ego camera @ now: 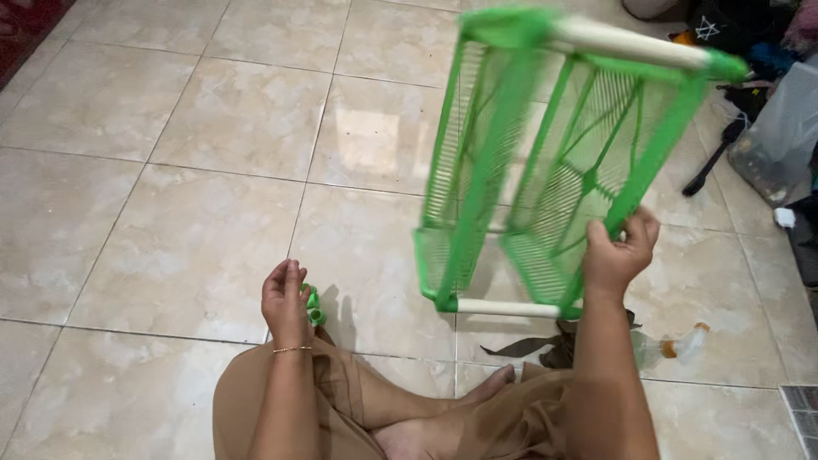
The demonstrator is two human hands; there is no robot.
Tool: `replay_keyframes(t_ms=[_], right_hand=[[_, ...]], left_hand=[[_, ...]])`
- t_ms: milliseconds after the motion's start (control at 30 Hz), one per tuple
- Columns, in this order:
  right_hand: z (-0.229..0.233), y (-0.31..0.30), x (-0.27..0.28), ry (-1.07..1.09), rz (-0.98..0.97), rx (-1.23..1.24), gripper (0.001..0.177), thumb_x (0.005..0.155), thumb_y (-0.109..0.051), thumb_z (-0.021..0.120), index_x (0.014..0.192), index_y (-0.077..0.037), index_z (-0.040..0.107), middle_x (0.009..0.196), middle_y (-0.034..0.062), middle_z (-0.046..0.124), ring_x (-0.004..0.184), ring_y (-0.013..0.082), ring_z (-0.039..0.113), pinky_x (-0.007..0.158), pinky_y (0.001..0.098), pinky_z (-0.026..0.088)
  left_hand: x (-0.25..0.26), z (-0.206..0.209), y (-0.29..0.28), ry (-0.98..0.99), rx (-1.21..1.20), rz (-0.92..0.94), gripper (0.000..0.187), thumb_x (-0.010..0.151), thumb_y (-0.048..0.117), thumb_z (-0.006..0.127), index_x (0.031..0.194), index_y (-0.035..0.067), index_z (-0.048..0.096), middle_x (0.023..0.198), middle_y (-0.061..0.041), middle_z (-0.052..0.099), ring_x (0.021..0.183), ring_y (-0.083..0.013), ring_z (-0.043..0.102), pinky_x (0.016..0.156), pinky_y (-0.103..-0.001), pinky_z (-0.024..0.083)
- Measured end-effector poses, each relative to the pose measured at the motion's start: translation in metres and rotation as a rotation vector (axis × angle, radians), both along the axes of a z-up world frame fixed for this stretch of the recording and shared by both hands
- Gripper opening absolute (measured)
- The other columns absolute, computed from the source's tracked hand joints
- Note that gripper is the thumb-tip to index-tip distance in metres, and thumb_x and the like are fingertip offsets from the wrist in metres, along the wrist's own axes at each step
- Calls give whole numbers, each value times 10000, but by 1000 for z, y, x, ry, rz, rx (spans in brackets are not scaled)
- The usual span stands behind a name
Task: The person assembles a green plastic stool by inserting white cylindrical legs into the base and attaching green caps. They then disassemble the stool, remove the legs and caps, and place the components into the green base tray.
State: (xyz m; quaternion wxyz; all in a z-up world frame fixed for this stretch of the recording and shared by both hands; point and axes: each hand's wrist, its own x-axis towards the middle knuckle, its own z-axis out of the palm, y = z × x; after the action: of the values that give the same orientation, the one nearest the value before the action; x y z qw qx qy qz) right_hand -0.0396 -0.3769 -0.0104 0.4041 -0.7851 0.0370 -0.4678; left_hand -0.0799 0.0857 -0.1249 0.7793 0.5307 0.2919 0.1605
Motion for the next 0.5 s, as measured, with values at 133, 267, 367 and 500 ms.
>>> replay_keyframes(t_ms=[133, 267, 367, 500], right_hand=[[36, 42, -9, 2, 13, -477, 190, 871, 35, 708, 1054, -15, 686, 1303, 191, 541, 1277, 315, 561, 1086, 380, 513], [39, 70, -9, -17, -7, -1018, 195, 816, 0, 742, 767, -39, 558, 1402, 211, 583, 1291, 380, 604, 1066, 532, 481], [15, 83, -8, -23, 90, -1212, 178, 867, -89, 726, 792, -86, 564, 1417, 225, 565, 1295, 416, 577, 1094, 581, 437], [-27, 93, -10, -22, 186, -1302, 161, 909, -90, 685, 807, -121, 564, 1403, 202, 585, 1303, 396, 571, 1086, 578, 435]], left_hand=[[-1, -6, 7, 38, 37, -23, 424, 967, 352, 679, 1276, 73, 598, 1213, -32, 675, 1153, -158, 670, 910, -307, 582], [3, -26, 33, 175, 248, -79, 495, 934, 389, 709, 1264, 28, 630, 1216, -107, 696, 1108, -218, 678, 856, -382, 566], [3, -53, 61, 225, 569, -73, 580, 886, 411, 767, 1258, -15, 636, 1254, -183, 684, 1103, -278, 696, 923, -396, 556], [2, -77, 85, 460, 752, -137, 657, 860, 464, 791, 1262, -35, 644, 1258, -243, 683, 1119, -351, 684, 952, -427, 550]])
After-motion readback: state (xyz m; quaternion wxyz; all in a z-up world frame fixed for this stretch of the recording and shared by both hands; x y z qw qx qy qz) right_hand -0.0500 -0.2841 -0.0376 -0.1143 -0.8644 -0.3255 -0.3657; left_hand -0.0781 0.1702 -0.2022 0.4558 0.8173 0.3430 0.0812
